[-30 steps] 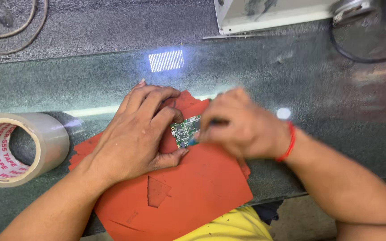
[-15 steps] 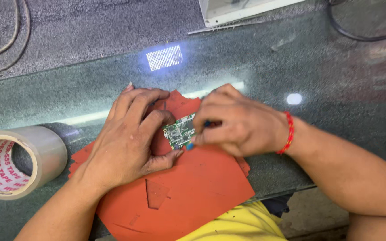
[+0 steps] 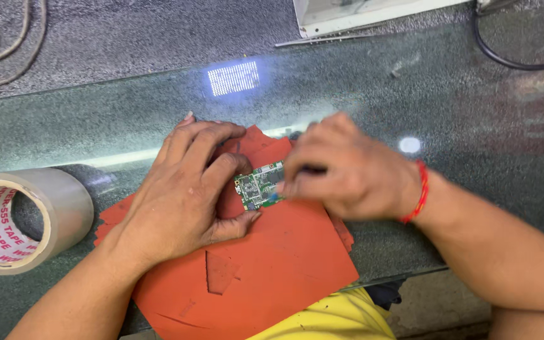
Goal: The person cleans and scrapes a small circuit board using a blue hand tool on a red work mat.
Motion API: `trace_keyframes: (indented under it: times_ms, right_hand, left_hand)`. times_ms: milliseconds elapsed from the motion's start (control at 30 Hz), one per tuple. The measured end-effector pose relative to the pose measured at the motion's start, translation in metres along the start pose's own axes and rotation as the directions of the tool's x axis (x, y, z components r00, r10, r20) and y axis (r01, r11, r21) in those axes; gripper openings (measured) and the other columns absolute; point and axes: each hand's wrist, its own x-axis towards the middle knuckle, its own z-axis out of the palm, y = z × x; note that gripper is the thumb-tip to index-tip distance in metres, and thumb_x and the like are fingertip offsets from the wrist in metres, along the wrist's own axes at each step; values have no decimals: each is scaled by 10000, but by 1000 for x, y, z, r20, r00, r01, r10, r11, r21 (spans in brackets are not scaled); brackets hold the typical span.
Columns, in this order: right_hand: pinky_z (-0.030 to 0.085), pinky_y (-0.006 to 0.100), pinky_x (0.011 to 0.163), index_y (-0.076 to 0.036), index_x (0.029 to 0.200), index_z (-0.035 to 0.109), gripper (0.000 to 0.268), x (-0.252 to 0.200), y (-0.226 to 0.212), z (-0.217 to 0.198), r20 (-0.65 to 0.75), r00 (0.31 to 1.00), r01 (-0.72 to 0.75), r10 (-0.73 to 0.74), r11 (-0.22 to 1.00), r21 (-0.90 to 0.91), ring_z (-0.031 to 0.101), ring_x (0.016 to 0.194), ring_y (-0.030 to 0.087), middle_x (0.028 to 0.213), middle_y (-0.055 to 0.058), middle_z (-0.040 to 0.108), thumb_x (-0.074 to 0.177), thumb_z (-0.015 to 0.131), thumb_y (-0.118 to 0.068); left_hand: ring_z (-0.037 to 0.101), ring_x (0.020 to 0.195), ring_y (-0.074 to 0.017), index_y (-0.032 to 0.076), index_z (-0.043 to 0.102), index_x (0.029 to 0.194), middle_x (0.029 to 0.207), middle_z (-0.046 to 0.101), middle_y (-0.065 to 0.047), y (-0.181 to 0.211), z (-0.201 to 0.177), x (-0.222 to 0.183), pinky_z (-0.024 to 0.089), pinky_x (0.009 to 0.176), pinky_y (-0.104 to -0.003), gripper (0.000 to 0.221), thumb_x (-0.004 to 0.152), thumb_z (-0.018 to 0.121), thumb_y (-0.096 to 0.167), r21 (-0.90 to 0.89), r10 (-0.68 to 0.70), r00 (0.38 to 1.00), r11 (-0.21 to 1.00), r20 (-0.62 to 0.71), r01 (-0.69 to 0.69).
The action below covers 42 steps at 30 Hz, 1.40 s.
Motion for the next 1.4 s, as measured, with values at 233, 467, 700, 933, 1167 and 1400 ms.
trace_keyframes:
  times_ms: [233, 467, 700, 933, 1167, 1400]
  right_hand:
    - [397, 409, 868, -169, 967, 771, 188, -1, 9, -2, -42, 997, -62, 61, 998, -17, 611, 997, 231, 1010, -5, 661, 837, 705, -49]
    - [395, 400, 886, -168, 965, 761, 155, 0, 7, -3, -48, 997, -53, 55, 998, 45, 614, 1011, 224, 1027, -20, 662, 836, 752, -82]
    - [383, 382, 849, -187, 1000, 756, 134, -2, 18, -3, -76, 985, -153, 158, 986, 60, 601, 985, 170, 1061, -54, 661, 931, 750, -72]
    - [393, 406, 854, -196, 986, 756, 216, 2, 4, 6, 24, 997, -80, 80, 996, 40, 598, 973, 209, 1016, -26, 645, 808, 722, -78]
    - [401, 401, 863, -180, 1017, 767, 274, 5, -9, 11, 35, 998, -60, 61, 998, -20, 604, 972, 218, 1027, -11, 649, 789, 703, -42]
    - [394, 397, 861, -177, 1020, 764, 211, 11, -21, 18, 21, 999, -41, 42, 998, -56, 607, 957, 201, 1013, -12, 649, 845, 712, -72]
  left_hand:
    - [483, 1276, -415, 52, 658, 1053, 1351, 539, -178, 0, 0, 1, 317, 1160, -631, 570, 623, 869, 362, -2, -2, 1000, 1000, -21, 2]
    - [498, 1264, -397, 40, 665, 1017, 1330, 551, -171, 0, 2, 0, 316, 1162, -623, 577, 600, 876, 379, 12, -11, 1000, 1000, -21, 11]
    - [472, 1287, -406, -18, 648, 979, 1334, 538, -194, 2, 6, -1, 330, 1147, -601, 662, 608, 897, 471, 20, -36, 998, 999, -42, 37]
    - [380, 1344, -458, -75, 654, 1028, 1310, 507, -212, 5, 7, 0, 356, 1123, -567, 720, 595, 902, 444, -23, -64, 996, 998, -70, 62]
    - [409, 1298, -442, 23, 656, 787, 1230, 531, -178, 9, 12, -4, 364, 1093, -549, 519, 485, 888, 375, -11, -175, 974, 985, -147, 175]
    - [435, 1231, -413, 26, 646, 870, 1187, 530, -182, 5, 10, -3, 360, 1091, -559, 569, 476, 895, 351, -5, -114, 984, 993, -140, 115]
